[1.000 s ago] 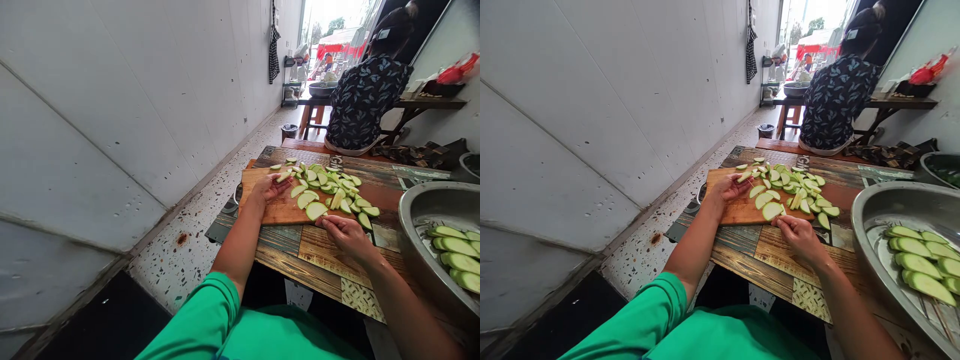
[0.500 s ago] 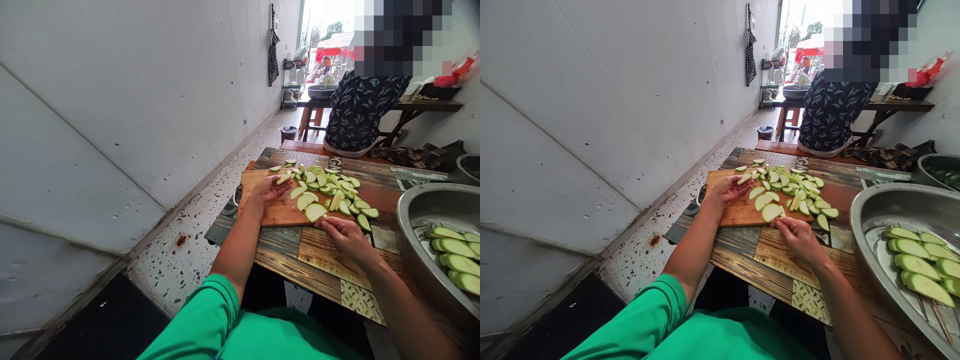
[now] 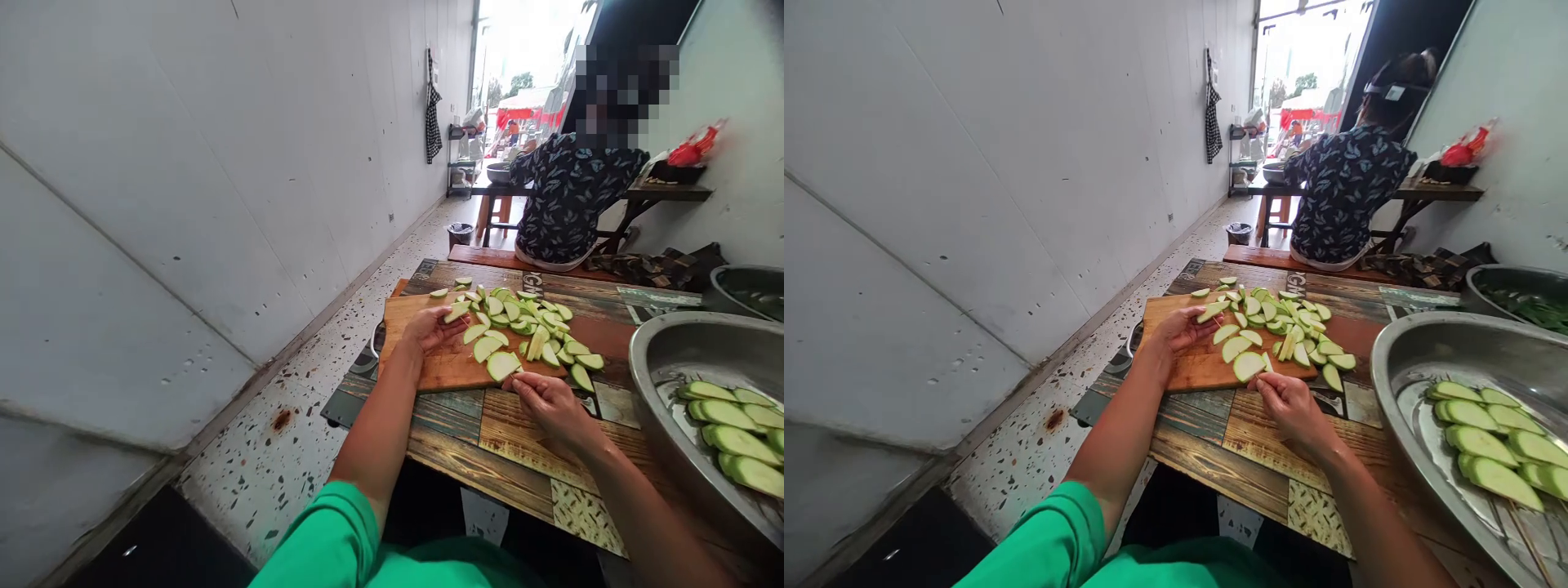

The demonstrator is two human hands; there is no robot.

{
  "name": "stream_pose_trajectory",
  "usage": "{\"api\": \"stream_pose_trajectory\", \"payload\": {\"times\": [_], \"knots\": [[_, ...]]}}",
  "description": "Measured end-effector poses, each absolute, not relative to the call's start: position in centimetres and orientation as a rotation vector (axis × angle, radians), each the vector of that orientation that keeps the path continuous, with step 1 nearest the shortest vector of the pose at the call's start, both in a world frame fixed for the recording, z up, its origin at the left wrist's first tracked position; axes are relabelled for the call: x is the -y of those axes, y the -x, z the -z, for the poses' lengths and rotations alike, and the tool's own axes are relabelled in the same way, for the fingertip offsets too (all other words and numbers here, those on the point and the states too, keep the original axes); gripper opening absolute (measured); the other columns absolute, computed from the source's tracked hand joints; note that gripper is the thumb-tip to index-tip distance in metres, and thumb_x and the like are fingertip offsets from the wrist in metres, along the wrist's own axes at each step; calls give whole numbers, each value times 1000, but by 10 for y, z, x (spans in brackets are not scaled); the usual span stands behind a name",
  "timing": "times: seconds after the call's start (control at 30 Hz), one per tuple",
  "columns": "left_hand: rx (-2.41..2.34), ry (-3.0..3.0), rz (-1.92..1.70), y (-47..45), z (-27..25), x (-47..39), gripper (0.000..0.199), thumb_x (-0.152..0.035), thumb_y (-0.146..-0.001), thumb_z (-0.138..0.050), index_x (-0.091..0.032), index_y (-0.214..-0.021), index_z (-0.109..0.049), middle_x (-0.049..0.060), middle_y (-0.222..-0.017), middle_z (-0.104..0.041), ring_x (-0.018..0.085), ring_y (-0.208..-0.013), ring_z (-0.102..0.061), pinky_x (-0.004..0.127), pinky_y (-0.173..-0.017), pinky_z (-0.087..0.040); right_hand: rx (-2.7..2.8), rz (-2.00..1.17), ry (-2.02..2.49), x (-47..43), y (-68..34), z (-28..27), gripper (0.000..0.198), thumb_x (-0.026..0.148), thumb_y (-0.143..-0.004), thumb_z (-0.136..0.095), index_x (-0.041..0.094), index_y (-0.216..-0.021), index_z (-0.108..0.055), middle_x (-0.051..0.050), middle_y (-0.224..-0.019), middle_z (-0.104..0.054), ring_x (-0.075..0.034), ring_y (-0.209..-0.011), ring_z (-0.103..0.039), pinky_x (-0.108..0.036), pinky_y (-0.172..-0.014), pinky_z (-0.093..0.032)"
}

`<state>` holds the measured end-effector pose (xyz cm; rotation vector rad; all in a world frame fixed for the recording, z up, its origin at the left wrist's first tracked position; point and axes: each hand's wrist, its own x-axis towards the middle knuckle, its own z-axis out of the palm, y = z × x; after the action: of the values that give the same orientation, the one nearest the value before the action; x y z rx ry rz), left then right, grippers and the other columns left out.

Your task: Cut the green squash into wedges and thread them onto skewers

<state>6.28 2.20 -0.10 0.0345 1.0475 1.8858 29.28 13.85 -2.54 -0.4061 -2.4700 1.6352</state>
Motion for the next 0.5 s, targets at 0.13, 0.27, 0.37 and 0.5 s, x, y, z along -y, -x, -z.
{"api": "stream_pose_trajectory", "payload": {"times": [0.13, 0.27, 0.37, 0.5], "knots": [[-1074, -20, -1878, -65, 1, -24, 21, -7, -90, -42, -3, -98, -61, 17, -78, -71, 21, -75, -72, 32, -75, -59, 2439, -1638, 419, -134, -292, 26, 40, 54, -86, -46, 17, -80, -60, 6, -52, -32, -9, -47, -29, -23, -44, -23], [-1082, -4, -1944, -66, 2, -27, 20, -19, -94, -46, -8, -100, -61, 12, -75, -71, 19, -70, -71, 32, -72, -59, 2443, -1602, 435, -130, -291, 26, 39, 53, -87, -45, 17, -80, -60, 6, -51, -32, -10, -47, -30, -23, -44, -24], [-1102, 6, -2010, -66, 5, -29, 18, -18, -93, -48, -7, -100, -61, 11, -75, -71, 18, -68, -71, 32, -73, -60, 2493, -1523, 405, -128, -291, 26, 38, 50, -88, -44, 17, -78, -61, 6, -53, -32, -10, -48, -30, -23, -44, -24], [-1109, 34, -2051, -69, 8, -33, 13, -12, -90, -53, -7, -96, -63, 9, -75, -70, 17, -66, -70, 34, -75, -60, 2506, -1452, 406, -127, -290, 28, 37, 49, -89, -43, 17, -81, -61, 6, -53, -32, -10, -48, -30, -23, -44, -24]]}}
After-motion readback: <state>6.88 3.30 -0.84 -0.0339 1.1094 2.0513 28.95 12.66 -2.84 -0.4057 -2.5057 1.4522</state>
